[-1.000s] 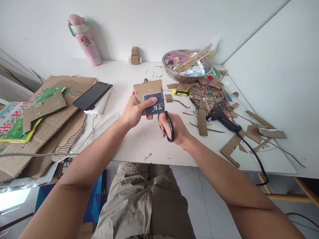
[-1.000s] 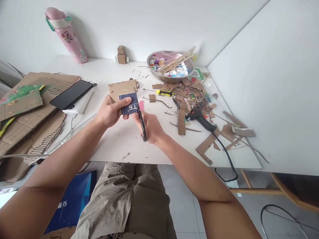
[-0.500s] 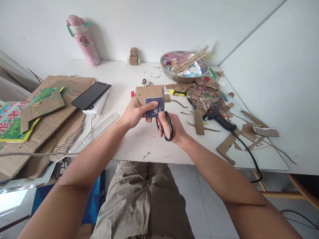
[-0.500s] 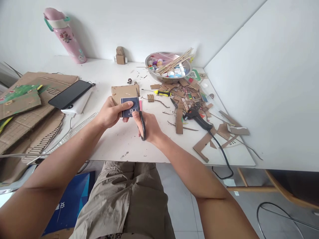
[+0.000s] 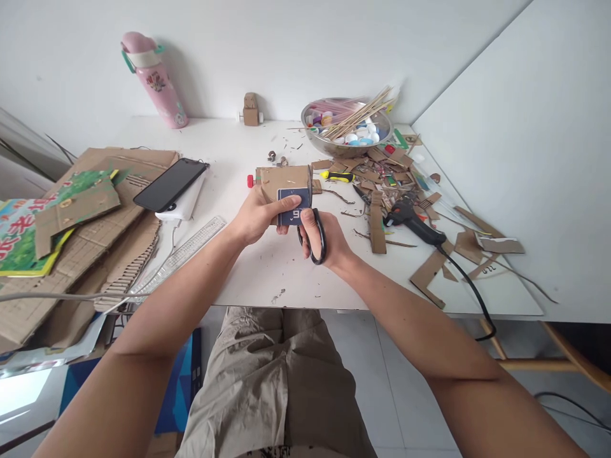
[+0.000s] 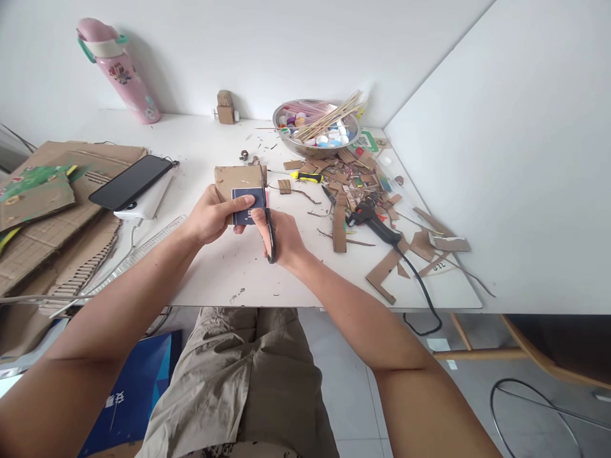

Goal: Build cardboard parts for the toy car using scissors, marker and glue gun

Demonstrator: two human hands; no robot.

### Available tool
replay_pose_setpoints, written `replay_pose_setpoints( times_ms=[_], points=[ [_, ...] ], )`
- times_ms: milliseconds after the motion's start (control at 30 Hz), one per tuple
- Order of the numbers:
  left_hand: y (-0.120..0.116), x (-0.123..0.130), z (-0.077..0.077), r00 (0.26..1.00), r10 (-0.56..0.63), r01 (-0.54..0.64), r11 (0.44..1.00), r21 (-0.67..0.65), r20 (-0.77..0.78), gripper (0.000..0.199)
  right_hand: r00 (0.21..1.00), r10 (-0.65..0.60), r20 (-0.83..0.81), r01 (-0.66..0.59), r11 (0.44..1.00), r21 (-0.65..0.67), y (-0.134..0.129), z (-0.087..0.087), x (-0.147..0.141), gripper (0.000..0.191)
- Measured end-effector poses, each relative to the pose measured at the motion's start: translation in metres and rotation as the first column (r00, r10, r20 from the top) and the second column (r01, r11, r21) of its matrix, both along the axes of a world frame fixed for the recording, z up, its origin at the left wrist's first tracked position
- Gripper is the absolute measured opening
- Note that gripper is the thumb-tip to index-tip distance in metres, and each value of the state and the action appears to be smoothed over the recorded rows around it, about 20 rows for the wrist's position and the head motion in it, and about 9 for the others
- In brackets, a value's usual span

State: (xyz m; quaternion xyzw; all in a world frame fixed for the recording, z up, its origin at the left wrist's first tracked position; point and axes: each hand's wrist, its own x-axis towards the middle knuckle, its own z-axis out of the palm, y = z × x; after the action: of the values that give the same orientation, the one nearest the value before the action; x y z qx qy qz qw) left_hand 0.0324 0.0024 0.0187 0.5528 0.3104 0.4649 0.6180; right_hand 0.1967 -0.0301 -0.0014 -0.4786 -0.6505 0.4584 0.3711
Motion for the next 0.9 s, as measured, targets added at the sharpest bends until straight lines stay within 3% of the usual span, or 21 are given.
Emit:
replay_pose_setpoints(
  times_ms=[167,333,467,633,767,833,900],
  points=[
    [0.002,-0.001,-0.001,1.0,-0.003,0.003,1.0,-0.015,0.011,0.049,0.998,-0.018,-0.061,0.015,0.999,-0.039,-0.001,0.002,-0.003,0.097],
    [0.001,0.003,-0.002,0.998,-0.058,0.058,0.998,-0.011,-0.015,0.055,0.999,0.007,-0.043,-0.006,1.0,0.005,0.002,0.005,0.002,0.1],
    [0.004,0.008,-0.003,0.998,-0.069,0.07,0.998,-0.007,0.002,0.058,0.997,-0.047,-0.063,0.048,0.999,0.011,0.002,0.003,0.001,0.099],
    [0.01,0.01,-0.009,1.0,-0.007,0.007,1.0,-0.021,0.008,0.058,0.977,-0.167,-0.134,0.162,0.985,-0.053,0.01,-0.004,-0.002,0.088],
    [0.014,0.006,-0.012,0.996,0.082,-0.08,0.994,-0.076,0.031,0.057,0.883,-0.374,-0.283,0.347,0.927,-0.142,0.031,-0.002,0.012,0.085],
    [0.015,0.004,-0.012,0.992,0.12,-0.115,0.988,-0.104,0.043,0.055,0.856,-0.394,-0.334,0.36,0.919,-0.162,0.041,0.0,0.022,0.085],
    [0.015,0.003,-0.01,0.988,0.147,-0.14,0.982,-0.128,0.053,0.052,0.878,-0.346,-0.332,0.311,0.938,-0.153,0.045,0.003,0.028,0.086]
  ],
)
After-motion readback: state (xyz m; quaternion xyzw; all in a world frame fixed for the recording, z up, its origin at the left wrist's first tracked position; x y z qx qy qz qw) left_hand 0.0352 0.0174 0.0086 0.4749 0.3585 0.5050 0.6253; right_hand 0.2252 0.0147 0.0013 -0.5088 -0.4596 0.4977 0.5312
